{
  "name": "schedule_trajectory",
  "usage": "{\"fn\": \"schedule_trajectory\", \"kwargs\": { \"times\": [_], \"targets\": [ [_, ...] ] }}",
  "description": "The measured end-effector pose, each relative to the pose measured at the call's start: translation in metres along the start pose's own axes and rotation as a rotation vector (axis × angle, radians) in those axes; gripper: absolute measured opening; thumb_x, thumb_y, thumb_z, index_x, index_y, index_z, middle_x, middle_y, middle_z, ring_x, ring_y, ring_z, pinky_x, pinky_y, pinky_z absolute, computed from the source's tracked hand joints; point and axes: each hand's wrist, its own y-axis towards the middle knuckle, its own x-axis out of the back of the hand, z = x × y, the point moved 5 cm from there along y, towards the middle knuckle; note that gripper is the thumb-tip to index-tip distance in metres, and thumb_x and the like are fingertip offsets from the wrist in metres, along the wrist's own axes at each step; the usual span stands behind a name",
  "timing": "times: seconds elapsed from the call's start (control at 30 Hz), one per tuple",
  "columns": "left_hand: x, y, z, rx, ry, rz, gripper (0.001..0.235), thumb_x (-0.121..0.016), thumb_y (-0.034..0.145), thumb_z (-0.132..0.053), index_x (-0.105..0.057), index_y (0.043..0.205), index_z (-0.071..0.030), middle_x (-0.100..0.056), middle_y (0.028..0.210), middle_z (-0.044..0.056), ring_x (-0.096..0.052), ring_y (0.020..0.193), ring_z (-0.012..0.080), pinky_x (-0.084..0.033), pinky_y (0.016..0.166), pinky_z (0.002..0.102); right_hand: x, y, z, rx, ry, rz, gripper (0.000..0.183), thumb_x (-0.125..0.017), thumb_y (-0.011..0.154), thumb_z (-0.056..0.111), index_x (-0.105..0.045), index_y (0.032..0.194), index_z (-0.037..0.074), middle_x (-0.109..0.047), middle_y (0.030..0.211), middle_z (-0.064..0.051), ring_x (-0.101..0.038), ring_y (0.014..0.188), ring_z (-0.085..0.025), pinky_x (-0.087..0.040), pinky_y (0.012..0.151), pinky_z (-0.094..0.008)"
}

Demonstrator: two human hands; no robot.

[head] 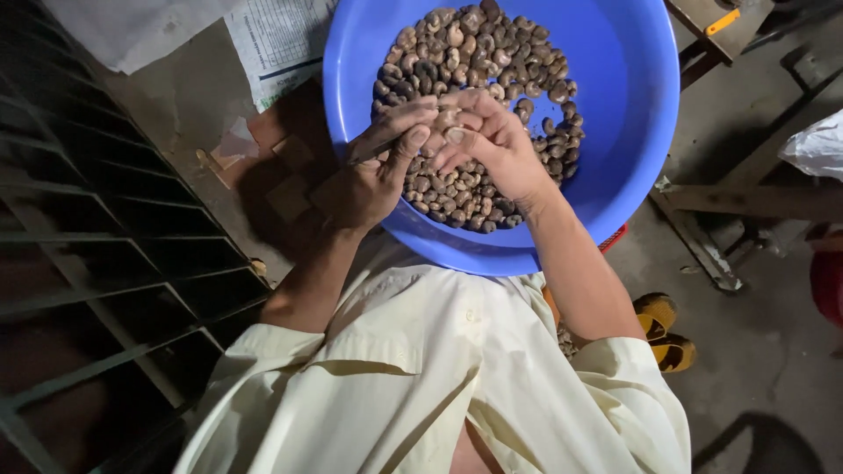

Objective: A person uses a small knife to peel the outer skin off nuts over a large blue plastic bowl.

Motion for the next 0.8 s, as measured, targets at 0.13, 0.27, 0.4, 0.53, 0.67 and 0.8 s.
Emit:
{"fn": "schedule_trajectory", "kwargs": {
  "times": [0.13, 0.27, 0.4, 0.53, 0.67, 0.8],
  "targets": [
    [-0.003, 0.002, -0.008, 0.006, 0.074, 0.075, 0.024, -0.048, 0.114, -0.008, -0.061, 0.131, 0.001, -0.061, 0.141, 0.02, -0.058, 0.139, 0.0319, -0.05, 0.123, 0.039, 0.004, -0.02, 0.028, -0.075, -0.364, -0.087, 0.021, -0.047, 0.108, 0.001, -0.049, 0.129, 0.003, -0.07, 0.094, -0.01, -0.077, 0.086, -0.018, -0.068, 0.074, -0.027],
    [-0.005, 0.004, -0.005, 0.018, 0.057, -0.031, 0.02, -0.062, 0.108, -0.011, -0.072, 0.122, 0.001, -0.073, 0.122, 0.019, -0.072, 0.113, 0.0353, -0.063, 0.093, 0.046, 0.053, -0.088, 0.034, 0.24, -0.535, -0.299, 0.031, -0.06, 0.102, 0.007, -0.056, 0.129, -0.006, -0.064, 0.086, -0.02, -0.059, 0.064, -0.02, -0.05, 0.054, -0.032],
    [-0.006, 0.003, -0.006, 0.034, 0.054, -0.045, 0.02, -0.063, 0.108, -0.013, -0.074, 0.118, -0.002, -0.077, 0.113, 0.018, -0.075, 0.107, 0.033, -0.063, 0.09, 0.043, 0.045, -0.189, 0.038, 0.189, -0.045, -0.365, 0.025, -0.061, 0.094, 0.006, -0.056, 0.116, -0.003, -0.056, 0.069, -0.01, -0.049, 0.051, -0.011, -0.047, 0.048, -0.024],
    [-0.01, 0.003, -0.011, 0.029, 0.066, -0.027, 0.018, -0.064, 0.107, -0.011, -0.074, 0.116, 0.0, -0.078, 0.108, 0.019, -0.076, 0.104, 0.0339, -0.063, 0.087, 0.043, 0.071, -0.279, -0.008, 0.069, 0.016, -0.324, 0.028, -0.064, 0.086, 0.003, -0.058, 0.111, -0.01, -0.065, 0.062, -0.021, -0.061, 0.043, -0.016, -0.046, 0.042, -0.024],
    [-0.012, 0.004, -0.013, 0.062, 0.053, 0.001, 0.02, -0.06, 0.109, -0.01, -0.072, 0.119, 0.003, -0.077, 0.105, 0.024, -0.074, 0.105, 0.0383, -0.061, 0.09, 0.049, 0.112, -0.367, -0.101, -0.321, 0.071, -0.804, 0.029, -0.065, 0.096, 0.019, -0.062, 0.119, 0.002, -0.066, 0.071, -0.016, -0.06, 0.047, -0.016, -0.046, 0.041, -0.026],
    [-0.012, 0.001, -0.014, 0.124, 0.074, 0.033, 0.022, -0.059, 0.11, -0.012, -0.072, 0.121, 0.002, -0.078, 0.101, 0.022, -0.075, 0.103, 0.0342, -0.061, 0.09, 0.047, 0.163, -0.504, -0.238, -0.465, 0.209, -1.258, 0.016, -0.064, 0.102, 0.023, -0.068, 0.096, 0.009, -0.068, 0.077, -0.017, -0.059, 0.049, -0.027, -0.047, 0.046, -0.035]
  ]
}}
